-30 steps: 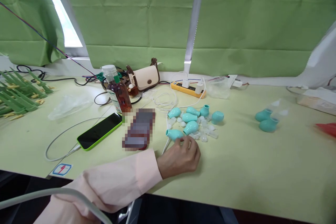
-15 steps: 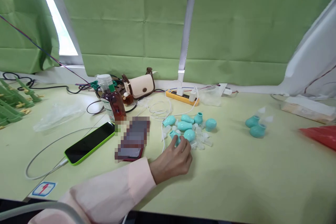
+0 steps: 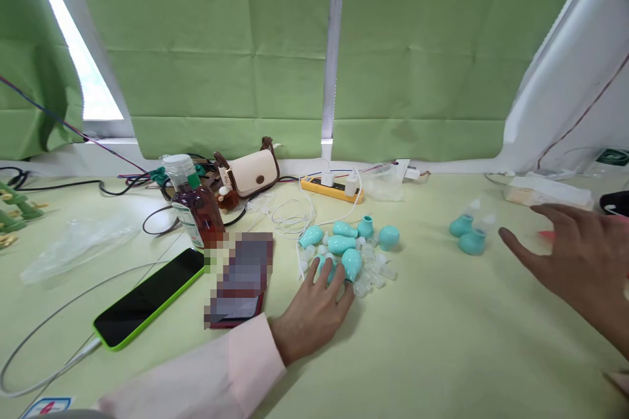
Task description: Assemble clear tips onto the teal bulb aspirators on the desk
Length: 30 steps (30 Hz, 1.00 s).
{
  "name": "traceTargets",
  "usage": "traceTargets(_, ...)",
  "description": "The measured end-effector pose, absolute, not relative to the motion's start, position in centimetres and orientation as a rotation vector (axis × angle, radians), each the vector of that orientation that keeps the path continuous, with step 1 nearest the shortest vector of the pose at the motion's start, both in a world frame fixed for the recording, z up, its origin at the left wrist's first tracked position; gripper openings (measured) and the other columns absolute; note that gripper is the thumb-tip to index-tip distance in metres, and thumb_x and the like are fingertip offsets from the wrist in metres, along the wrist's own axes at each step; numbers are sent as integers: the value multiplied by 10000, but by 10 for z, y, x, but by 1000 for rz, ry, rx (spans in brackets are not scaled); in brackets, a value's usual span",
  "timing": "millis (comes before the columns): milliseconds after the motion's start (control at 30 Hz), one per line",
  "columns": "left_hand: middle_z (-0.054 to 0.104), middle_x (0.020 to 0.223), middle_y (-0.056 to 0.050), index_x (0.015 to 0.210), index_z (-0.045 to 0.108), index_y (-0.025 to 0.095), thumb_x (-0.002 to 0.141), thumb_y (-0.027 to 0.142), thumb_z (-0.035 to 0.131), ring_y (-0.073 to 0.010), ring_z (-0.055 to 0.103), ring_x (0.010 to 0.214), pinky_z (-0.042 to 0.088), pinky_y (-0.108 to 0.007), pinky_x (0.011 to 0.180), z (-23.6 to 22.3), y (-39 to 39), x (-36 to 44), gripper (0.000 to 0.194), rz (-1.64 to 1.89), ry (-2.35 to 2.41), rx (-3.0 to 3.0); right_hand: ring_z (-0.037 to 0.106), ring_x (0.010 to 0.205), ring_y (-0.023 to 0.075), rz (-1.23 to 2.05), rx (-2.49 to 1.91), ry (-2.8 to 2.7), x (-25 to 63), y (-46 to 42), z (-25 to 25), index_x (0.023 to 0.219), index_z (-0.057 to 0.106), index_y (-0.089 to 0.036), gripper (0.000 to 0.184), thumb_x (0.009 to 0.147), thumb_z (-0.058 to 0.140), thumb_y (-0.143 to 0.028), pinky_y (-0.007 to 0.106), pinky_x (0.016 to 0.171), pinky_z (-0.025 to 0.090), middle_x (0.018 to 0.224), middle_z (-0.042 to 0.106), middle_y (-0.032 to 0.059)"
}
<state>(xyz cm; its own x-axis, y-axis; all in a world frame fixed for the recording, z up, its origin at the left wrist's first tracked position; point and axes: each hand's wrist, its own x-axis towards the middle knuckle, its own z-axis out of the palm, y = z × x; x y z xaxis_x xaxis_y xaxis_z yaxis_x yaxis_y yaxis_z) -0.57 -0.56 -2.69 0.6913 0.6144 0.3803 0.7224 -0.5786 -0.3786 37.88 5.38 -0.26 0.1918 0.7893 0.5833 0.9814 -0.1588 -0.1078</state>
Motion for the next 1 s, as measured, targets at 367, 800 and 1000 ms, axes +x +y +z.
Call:
traceTargets(367, 561, 999, -147, 870, 558, 110, 736, 174, 470, -327, 484, 996, 367, -482, 837, -32, -16, -4, 173, -577, -809, -2451, 550, 662, 258, -39, -2233, -1677, 394, 108, -41, 833, 461, -225, 499, 610, 396, -666, 304, 496, 370, 743, 596, 59)
traceTargets(800, 562, 672, -48, 811, 494, 143, 701, 254, 493, -158, 509, 624, 418, -278, 558, -18, -25, -3, 157, -1197, -1065, -2660, 531, 728, 205, -451, -906, -2124, 260, 35, 26, 741, 455, -176, 229, 595, 597, -281, 275, 577, 413, 819, 525, 103)
traceTargets(1000, 490, 529, 25, 754, 465, 169, 599, 471, 552, -104, 436, 448, 350, -215, 444, -15, -28, -7, 350, -1293, -1348, -2869, 511, 590, 135, 437, -648, -2516, 172, 6, 2, 812, 488, -180, 233, 582, 504, -215, 228, 532, 401, 686, 547, 17)
